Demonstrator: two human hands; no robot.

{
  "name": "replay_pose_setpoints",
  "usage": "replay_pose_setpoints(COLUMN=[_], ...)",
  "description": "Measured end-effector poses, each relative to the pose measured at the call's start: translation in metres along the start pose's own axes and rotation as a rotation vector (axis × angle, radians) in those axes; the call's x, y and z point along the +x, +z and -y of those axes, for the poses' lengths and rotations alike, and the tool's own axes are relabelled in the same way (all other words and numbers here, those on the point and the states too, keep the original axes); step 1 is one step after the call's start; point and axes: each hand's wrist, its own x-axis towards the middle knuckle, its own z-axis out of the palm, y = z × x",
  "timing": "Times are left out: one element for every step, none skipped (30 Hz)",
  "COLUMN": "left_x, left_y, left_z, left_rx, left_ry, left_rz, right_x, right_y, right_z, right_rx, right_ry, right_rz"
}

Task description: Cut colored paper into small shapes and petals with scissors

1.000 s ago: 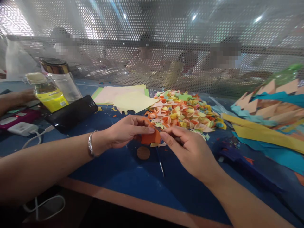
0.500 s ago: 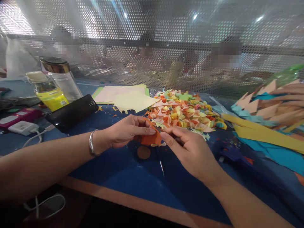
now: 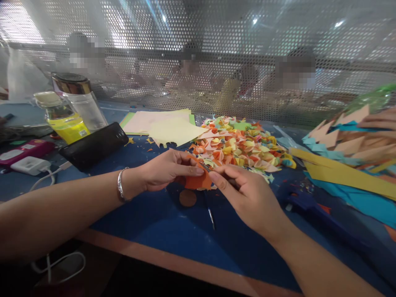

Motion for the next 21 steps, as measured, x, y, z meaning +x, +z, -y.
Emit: replay_pose_setpoints(left_x=[0.0001,0.0002,0.0003,0.0004,0.0006,0.0007,0.0008,0.0009,0.0009,0.0009,0.0009,0.0007,0.0005,0.0002,-0.0001,-0.0005,-0.0009,-0.0011,-0.0013,-0.0013,-0.0011], left_y=[0.0000,0.0000,0.0000,0.0000,-0.0001,-0.0002,-0.0003,-0.0004,-0.0005,-0.0006,-0.0007,-0.0006,-0.0005,-0.0002,0.0001,0.0005,0.0008,0.0010,0.0012,0.0012,0.0010], left_z=[0.0002,0.0004,0.0006,0.0006,0.0006,0.0005,0.0003,0.0000,-0.0002,-0.0004,-0.0006,-0.0007,-0.0009,-0.0011,-0.0013,-0.0016,-0.0019,-0.0021,-0.0024,-0.0024,-0.0023], left_rx=[0.005,0.012,0.018,0.023,0.026,0.027,0.029,0.029,0.030,0.029,0.027,0.026,0.027,0.027,0.029,0.030,0.031,0.031,0.028,0.025,0.025], left_ry=[0.001,0.001,0.002,-0.001,-0.006,-0.011,-0.015,-0.016,-0.017,-0.014,-0.011,-0.009,-0.005,0.000,0.004,0.008,0.011,0.011,0.008,0.002,-0.003], left_rz=[0.001,0.005,0.008,0.011,0.014,0.016,0.017,0.018,0.019,0.021,0.024,0.028,0.032,0.035,0.039,0.042,0.046,0.048,0.052,0.054,0.054], right_x=[0.0001,0.0001,0.0002,0.0002,0.0001,-0.0001,-0.0004,-0.0008,-0.0013,-0.0018,-0.0023,-0.0027,-0.0029,-0.0030,-0.0030,-0.0029,-0.0027,-0.0025,-0.0022,-0.0020,-0.0019], right_y=[-0.0001,-0.0003,-0.0005,-0.0009,-0.0012,-0.0015,-0.0017,-0.0019,-0.0020,-0.0019,-0.0018,-0.0016,-0.0014,-0.0013,-0.0012,-0.0012,-0.0014,-0.0016,-0.0018,-0.0020,-0.0022], right_z=[0.0006,0.0015,0.0024,0.0032,0.0039,0.0042,0.0042,0.0040,0.0035,0.0029,0.0024,0.0021,0.0019,0.0020,0.0022,0.0026,0.0031,0.0035,0.0039,0.0041,0.0041], right_rx=[0.002,0.005,0.011,0.017,0.022,0.022,0.019,0.013,0.009,0.007,0.010,0.016,0.021,0.025,0.026,0.027,0.028,0.027,0.026,0.024,0.022], right_ry=[0.001,0.001,0.000,-0.001,-0.003,-0.004,-0.005,-0.006,-0.006,-0.006,-0.005,0.000,0.007,0.014,0.020,0.026,0.029,0.029,0.028,0.027,0.026], right_rz=[0.001,0.002,0.002,0.001,0.001,-0.002,-0.004,-0.005,-0.004,-0.002,-0.002,0.000,0.002,0.002,0.004,0.005,0.007,0.009,0.011,0.015,0.018])
